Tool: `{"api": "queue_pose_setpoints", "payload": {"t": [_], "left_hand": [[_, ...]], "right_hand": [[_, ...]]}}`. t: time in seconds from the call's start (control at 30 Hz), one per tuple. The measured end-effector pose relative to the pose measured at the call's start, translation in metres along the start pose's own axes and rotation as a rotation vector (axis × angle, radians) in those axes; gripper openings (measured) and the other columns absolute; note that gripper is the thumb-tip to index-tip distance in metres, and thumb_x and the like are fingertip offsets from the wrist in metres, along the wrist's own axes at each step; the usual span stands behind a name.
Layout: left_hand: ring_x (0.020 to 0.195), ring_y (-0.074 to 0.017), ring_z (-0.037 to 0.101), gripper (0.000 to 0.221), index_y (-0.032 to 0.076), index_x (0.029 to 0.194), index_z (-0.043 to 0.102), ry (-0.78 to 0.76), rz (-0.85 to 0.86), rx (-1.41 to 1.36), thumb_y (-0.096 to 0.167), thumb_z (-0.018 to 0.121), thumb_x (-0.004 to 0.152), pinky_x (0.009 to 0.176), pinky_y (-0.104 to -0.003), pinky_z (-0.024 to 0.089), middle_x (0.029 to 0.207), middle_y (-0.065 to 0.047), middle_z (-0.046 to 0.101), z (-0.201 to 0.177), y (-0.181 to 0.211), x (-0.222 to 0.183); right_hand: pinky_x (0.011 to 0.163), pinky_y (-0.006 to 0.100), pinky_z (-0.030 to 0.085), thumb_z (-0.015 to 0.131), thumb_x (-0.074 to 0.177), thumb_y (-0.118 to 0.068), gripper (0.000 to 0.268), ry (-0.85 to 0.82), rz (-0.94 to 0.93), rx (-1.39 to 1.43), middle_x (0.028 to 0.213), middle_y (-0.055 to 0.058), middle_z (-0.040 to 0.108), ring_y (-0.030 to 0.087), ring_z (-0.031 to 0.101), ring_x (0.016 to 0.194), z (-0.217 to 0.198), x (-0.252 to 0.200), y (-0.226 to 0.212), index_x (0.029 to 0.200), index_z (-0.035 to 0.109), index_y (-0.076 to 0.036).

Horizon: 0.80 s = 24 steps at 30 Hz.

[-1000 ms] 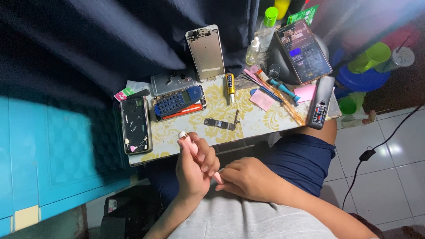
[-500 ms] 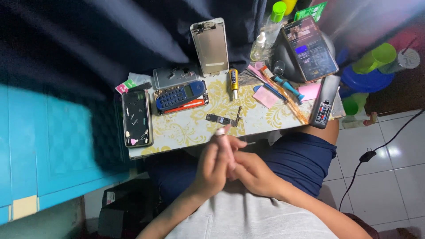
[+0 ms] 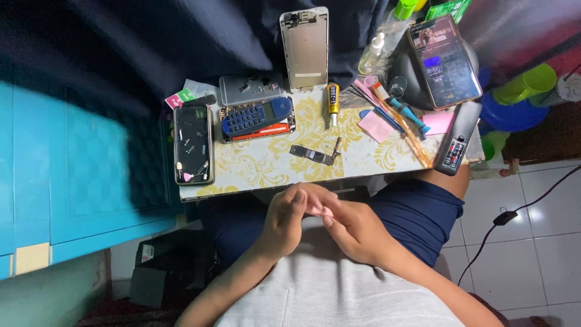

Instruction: Grinding the edges of a small electronic component using a handheld rotary tool on a repair bench.

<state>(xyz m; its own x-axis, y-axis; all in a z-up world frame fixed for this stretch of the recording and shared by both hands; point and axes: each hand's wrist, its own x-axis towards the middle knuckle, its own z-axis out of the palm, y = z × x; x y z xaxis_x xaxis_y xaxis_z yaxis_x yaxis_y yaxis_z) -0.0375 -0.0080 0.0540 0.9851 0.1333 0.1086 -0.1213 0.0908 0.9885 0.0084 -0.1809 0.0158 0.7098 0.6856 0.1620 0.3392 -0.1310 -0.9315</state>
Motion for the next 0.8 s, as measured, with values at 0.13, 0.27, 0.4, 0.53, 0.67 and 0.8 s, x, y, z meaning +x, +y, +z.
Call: {"api": "queue_pose_setpoints", "payload": {"t": [0.13,0.27,0.4,0.53,0.67,0.8], "left_hand": [[0.089,-0.0297,0.073,0.055,0.007,0.073,0.055,-0.062,0.063,-0.161,0.038,0.03,0.112,0.05,-0.024,0.051,0.09,-0.02,0.075,0.004,0.001,-0.002],[0.089,-0.0311,0.074,0.056,0.008,0.067,0.052,-0.128,0.208,-0.31,0.033,0.031,0.112,0.036,-0.021,0.046,0.082,-0.019,0.073,0.007,0.007,0.001],[0.085,-0.0294,0.075,0.056,0.011,0.064,0.047,0.005,0.272,-0.166,0.03,0.027,0.113,0.033,-0.018,0.044,0.076,-0.018,0.074,0.001,-0.009,0.002],[0.092,-0.0297,0.075,0.054,0.011,0.07,0.048,0.023,0.245,-0.116,0.033,0.026,0.113,0.041,-0.019,0.047,0.084,-0.018,0.075,0.0,-0.014,-0.002],[0.1,-0.024,0.07,0.058,-0.001,0.125,0.057,-0.004,-0.044,-0.012,0.053,0.043,0.107,0.071,-0.027,0.057,0.107,-0.02,0.076,0.015,-0.01,-0.007],[0.112,-0.0219,0.061,0.053,0.003,0.121,0.069,0.077,-0.238,0.036,0.049,0.047,0.106,0.096,-0.03,0.046,0.124,-0.017,0.072,0.011,-0.012,0.002]], "right_hand": [[0.04,0.039,0.038,0.049,0.101,-0.026,0.035,-0.138,-0.028,0.147,0.049,0.014,0.053,0.029,0.04,0.041,-0.01,0.013,-0.021,0.078,0.066,-0.004],[0.044,0.028,0.031,0.045,0.102,-0.021,0.042,-0.307,0.107,0.544,0.05,-0.002,0.04,0.013,0.035,0.046,-0.007,0.009,-0.023,0.062,0.055,-0.014],[0.05,0.041,0.048,0.048,0.102,-0.016,0.03,-0.15,-0.001,0.293,0.065,0.019,0.063,0.022,0.052,0.055,-0.01,0.022,-0.043,0.107,0.071,0.003],[0.052,0.038,0.052,0.057,0.098,-0.019,0.026,-0.043,0.075,0.215,0.065,0.014,0.068,0.021,0.058,0.056,-0.002,0.004,-0.009,0.105,0.077,-0.003],[0.052,0.035,0.051,0.064,0.095,-0.019,0.022,0.016,0.166,0.182,0.061,0.015,0.069,0.017,0.058,0.059,-0.013,0.017,-0.029,0.093,0.079,-0.004],[0.073,0.046,0.061,0.072,0.09,-0.014,0.041,0.013,0.28,0.141,0.086,0.027,0.079,0.027,0.073,0.08,-0.038,0.033,-0.053,0.126,0.067,0.005]]}}
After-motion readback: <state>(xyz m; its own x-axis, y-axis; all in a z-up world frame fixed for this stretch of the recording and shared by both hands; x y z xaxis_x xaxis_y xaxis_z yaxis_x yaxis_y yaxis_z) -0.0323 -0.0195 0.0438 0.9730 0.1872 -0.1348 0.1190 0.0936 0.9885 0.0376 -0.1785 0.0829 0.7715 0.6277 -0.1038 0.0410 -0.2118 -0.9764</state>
